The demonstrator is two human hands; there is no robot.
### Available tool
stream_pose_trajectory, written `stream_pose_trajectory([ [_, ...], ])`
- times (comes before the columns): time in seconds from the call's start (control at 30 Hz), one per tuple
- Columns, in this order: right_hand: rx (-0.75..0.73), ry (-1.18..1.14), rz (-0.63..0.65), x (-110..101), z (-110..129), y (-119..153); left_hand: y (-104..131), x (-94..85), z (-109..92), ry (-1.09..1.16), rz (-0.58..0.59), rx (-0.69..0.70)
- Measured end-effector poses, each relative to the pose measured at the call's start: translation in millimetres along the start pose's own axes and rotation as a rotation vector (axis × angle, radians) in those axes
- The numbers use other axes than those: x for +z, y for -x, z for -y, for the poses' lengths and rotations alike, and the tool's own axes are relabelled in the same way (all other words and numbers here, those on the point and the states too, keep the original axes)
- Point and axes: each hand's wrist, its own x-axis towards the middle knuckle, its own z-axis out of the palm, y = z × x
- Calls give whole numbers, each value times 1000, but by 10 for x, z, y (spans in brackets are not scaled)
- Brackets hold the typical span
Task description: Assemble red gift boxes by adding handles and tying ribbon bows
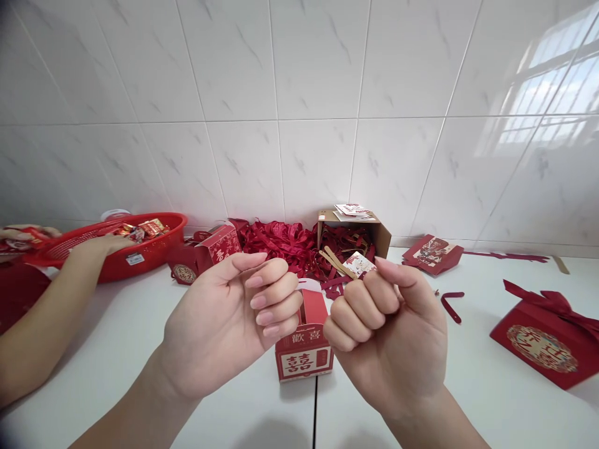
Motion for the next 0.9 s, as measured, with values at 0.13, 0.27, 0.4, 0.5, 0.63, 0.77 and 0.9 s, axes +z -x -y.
stream_pose_trajectory([
  [0.13, 23, -67, 48, 10, -5, -2, 19, 14, 2, -23, 22, 6],
  [0.27, 40, -95, 66, 30, -7, -8, 8, 2, 4, -32, 29, -6],
  [0.4, 33, -22, 16, 21, -13, -22, -3, 0, -14, -88, 27, 9],
  [0.5, -22, 106, -162, -1, -36, -55, 42, 25, 30, -423, 112, 206],
  [0.63, -28, 198, -281, -2, -75, -86, 94, -2, 261, -1378, 197, 731],
  [0.77, 101, 195, -165, 20, -79, -70, -9, -140, 550, -2080, 322, 864],
  [0.9, 128, 189, -37, 36, -70, -43, -100, -226, 704, -2354, 221, 927],
])
